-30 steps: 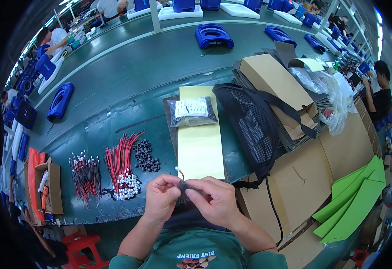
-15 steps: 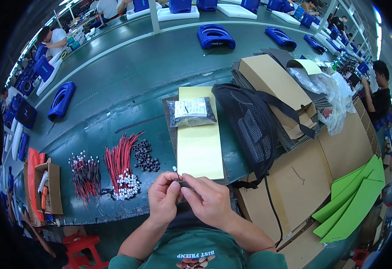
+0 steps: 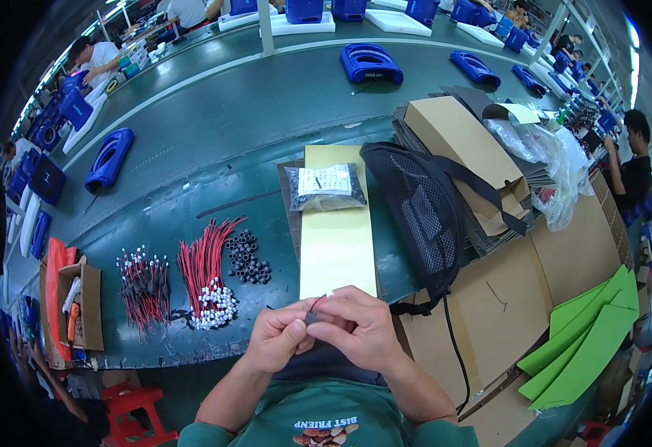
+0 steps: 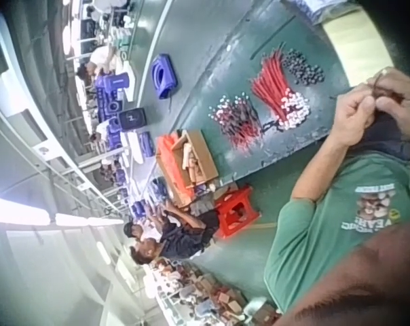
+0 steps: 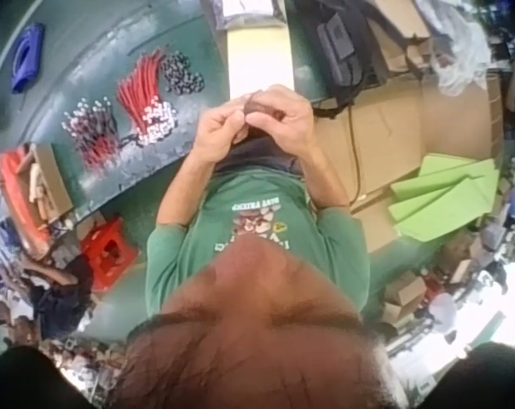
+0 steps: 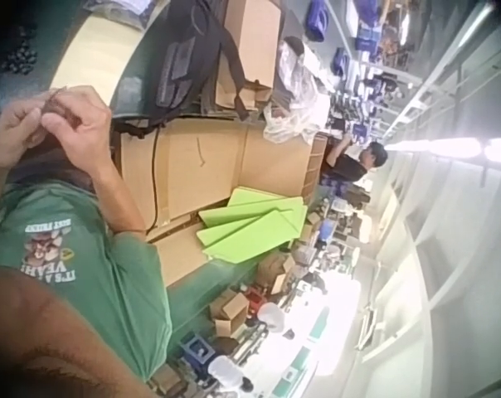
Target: The person assembles small black electronic components onto the ends of red wires by hand at an industrial workbench.
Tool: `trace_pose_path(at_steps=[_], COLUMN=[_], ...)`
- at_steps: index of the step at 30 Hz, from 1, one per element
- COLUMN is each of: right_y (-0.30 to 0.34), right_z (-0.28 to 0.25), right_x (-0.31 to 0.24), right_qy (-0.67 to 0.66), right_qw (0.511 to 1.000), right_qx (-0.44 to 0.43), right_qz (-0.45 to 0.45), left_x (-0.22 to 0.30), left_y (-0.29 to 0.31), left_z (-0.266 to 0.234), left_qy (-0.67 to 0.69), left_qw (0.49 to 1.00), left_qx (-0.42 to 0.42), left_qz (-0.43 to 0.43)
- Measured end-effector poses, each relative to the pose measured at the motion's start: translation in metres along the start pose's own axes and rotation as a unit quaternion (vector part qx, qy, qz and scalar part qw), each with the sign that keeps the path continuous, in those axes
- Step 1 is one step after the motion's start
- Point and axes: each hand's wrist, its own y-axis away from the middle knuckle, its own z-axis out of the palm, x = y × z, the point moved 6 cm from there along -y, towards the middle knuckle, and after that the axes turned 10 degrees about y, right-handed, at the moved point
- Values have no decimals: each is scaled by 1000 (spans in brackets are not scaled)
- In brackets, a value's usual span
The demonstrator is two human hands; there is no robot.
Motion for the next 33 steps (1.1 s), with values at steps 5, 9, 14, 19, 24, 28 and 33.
trace_pose_path(at_steps=[5, 9, 14, 19, 24, 28, 33], right_y=[4, -1, 4, 3, 7, 10, 12], right_z=[11, 8, 21, 26, 31, 36, 42], right_x=[12, 8, 23, 20, 26, 34, 33], right_qy=[-181, -120, -304, -318, -297, -315, -284], right_qw=[981, 992, 947, 942, 949, 943, 951], right_qx=[-52, -45, -82, -61, -49, 16, 73], right_qz=[38, 3, 68, 86, 89, 104, 95], left_x=[-11, -11, -15, -8, -8, 2, 19], left_y=[4, 4, 8, 8, 12, 12, 18], left_z=[-7, -12, -9, -12, -10, -14, -2], left_qy=[95, 88, 152, 45, 61, -64, -295], left_qw=[993, 992, 981, 995, 989, 991, 943], left_qx=[15, 52, 38, 40, 70, 120, 94], left_qz=[-74, -70, -116, -79, -111, -21, 121])
